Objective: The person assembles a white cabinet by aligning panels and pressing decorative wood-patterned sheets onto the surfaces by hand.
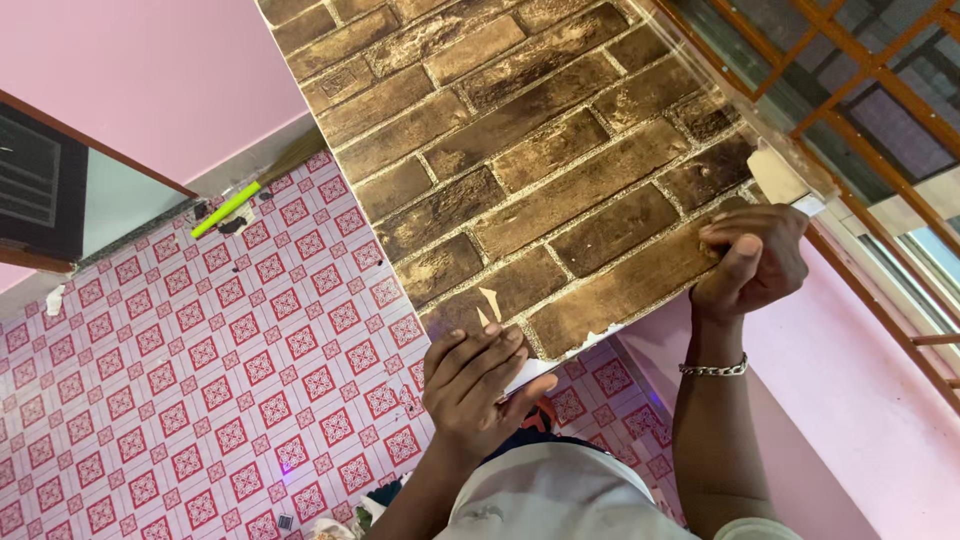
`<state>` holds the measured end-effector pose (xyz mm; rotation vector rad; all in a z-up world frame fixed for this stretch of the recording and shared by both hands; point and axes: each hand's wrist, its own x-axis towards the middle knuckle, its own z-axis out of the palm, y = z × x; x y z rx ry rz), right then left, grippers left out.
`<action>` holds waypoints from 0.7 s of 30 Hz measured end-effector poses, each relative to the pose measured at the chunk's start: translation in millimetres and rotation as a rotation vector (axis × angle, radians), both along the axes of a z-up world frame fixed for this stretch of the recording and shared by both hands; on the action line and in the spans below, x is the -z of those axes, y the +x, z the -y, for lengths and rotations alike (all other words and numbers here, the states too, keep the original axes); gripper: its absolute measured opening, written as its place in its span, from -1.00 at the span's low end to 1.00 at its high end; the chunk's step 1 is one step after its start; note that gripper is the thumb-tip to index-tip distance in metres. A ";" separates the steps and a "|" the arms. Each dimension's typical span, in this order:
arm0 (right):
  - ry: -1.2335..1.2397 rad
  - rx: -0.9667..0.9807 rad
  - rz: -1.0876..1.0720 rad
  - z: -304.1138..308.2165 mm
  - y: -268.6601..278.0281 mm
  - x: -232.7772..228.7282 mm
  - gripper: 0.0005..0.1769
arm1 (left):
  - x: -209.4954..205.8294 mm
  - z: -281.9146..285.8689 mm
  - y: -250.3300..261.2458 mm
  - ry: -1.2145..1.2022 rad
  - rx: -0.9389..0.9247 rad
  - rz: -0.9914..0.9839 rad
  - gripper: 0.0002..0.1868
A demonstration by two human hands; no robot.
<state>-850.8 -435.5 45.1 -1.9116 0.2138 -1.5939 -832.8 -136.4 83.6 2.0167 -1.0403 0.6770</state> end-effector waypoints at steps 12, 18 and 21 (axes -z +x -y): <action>0.044 -0.020 0.034 17.3 4.5 27.4 -0.37 | 6.9 -3.3 3.8 -0.060 0.081 0.009 -0.70; 0.141 -0.049 -0.195 -2.7 -9.7 10.8 -0.39 | -3.9 -22.7 3.9 -0.072 0.247 -0.054 -0.76; 0.159 -0.074 -0.264 -92.5 -34.8 -4.0 -0.44 | -6.0 -54.7 12.2 -0.043 0.428 -0.073 -0.69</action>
